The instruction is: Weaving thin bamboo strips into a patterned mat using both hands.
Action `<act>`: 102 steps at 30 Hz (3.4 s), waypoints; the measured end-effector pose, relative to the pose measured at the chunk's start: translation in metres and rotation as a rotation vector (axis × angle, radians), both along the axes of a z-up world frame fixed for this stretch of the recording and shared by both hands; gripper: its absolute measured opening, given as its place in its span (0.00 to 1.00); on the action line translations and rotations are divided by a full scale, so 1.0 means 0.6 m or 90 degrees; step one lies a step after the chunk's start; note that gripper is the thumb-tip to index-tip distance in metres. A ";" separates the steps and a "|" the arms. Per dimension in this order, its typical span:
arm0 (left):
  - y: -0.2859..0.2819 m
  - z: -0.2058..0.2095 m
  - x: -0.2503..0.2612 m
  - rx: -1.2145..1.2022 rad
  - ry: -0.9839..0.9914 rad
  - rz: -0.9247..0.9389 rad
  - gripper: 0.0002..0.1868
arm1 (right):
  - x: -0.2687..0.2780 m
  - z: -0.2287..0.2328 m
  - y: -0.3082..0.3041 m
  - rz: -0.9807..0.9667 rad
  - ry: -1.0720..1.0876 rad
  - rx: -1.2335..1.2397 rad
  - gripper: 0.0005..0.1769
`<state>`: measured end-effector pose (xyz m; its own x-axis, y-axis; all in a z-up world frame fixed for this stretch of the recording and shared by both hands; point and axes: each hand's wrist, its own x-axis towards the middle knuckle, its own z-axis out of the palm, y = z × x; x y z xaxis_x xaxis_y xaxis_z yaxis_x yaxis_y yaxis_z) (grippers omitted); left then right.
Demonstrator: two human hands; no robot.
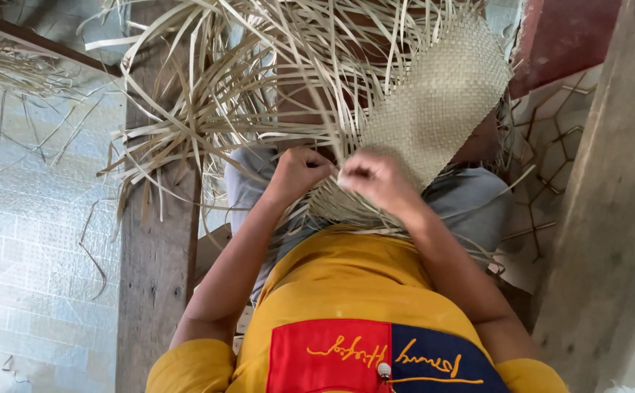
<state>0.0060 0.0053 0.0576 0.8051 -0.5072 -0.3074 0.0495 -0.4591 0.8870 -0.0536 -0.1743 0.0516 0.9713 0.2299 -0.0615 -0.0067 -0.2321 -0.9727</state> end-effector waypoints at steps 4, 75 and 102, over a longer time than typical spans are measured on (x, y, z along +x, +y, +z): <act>-0.001 -0.003 0.000 -0.106 0.041 0.025 0.10 | 0.038 0.021 -0.016 -0.171 -0.026 0.116 0.05; -0.028 -0.088 -0.045 0.088 -0.277 0.121 0.07 | 0.059 0.098 0.035 -0.148 0.149 -0.180 0.09; -0.025 -0.095 0.032 0.038 -0.111 0.045 0.08 | 0.045 0.067 -0.031 0.068 0.189 -0.229 0.13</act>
<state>0.0253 -0.0100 0.0005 0.8817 -0.4326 -0.1882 -0.0685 -0.5121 0.8562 -0.0265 -0.1931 0.0915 0.8717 0.2415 -0.4265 -0.2294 -0.5680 -0.7904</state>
